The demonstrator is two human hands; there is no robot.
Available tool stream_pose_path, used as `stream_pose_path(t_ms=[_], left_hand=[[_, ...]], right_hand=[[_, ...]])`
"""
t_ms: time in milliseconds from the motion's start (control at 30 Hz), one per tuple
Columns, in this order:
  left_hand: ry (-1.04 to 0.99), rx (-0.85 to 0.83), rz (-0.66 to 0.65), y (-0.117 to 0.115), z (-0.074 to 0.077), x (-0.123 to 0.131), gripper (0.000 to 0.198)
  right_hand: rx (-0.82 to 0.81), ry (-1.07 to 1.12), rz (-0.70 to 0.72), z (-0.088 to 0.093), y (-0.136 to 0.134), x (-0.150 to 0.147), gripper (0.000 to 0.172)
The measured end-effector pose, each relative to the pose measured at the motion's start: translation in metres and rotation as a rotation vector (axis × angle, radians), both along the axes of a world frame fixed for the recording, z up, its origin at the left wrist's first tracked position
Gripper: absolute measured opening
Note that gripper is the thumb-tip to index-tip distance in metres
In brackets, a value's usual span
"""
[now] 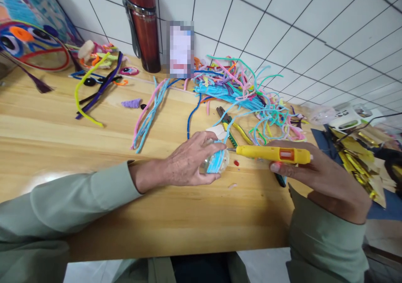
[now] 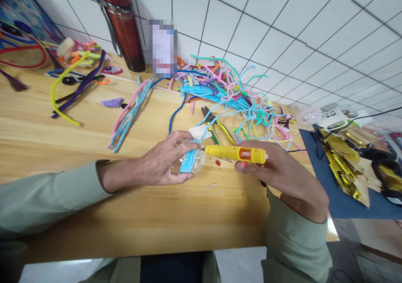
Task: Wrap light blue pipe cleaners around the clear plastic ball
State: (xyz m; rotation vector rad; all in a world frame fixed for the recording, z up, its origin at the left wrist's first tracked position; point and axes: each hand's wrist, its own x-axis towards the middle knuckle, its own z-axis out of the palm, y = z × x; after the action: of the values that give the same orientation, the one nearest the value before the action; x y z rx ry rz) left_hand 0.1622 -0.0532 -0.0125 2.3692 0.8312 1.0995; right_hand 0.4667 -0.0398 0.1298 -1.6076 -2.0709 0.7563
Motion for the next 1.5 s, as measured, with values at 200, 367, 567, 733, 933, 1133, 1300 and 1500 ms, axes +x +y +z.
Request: stream_pose_path(t_ms=[200,367,567,733,933,1133,1300,1500], left_hand=[[0.021,-0.007,0.007,0.000,0.004,0.001,0.076],[0.022,0.000,0.006,0.000,0.005,0.001,0.074],[0.023,-0.005,0.007,0.000,0.004,0.001,0.075],[0.025,0.002,0.009,0.000,0.005,0.001,0.074],[0.025,-0.001,0.013,-0.001,0.006,0.002,0.074],[0.025,-0.012,0.023,-0.001,0.004,0.002,0.078],[-0.048,0.048,0.026,0.000,-0.001,0.004,0.082],[-0.067,0.055,0.025,0.001,-0.003,0.004,0.082]], right_hand=[[-0.148,0.035,0.101,-0.001,0.007,-0.003,0.054],[-0.159,0.007,0.054,-0.003,0.007,0.000,0.059],[-0.171,-0.038,0.040,-0.006,0.009,0.003,0.069],[-0.168,-0.051,0.091,-0.004,0.008,0.001,0.062],[-0.121,-0.056,0.078,-0.004,0.009,-0.001,0.064],[-0.173,0.044,0.084,0.001,0.007,-0.002,0.050],[-0.162,0.106,0.119,0.004,0.002,-0.003,0.043],[-0.087,0.009,0.065,-0.004,0.004,0.002,0.059]])
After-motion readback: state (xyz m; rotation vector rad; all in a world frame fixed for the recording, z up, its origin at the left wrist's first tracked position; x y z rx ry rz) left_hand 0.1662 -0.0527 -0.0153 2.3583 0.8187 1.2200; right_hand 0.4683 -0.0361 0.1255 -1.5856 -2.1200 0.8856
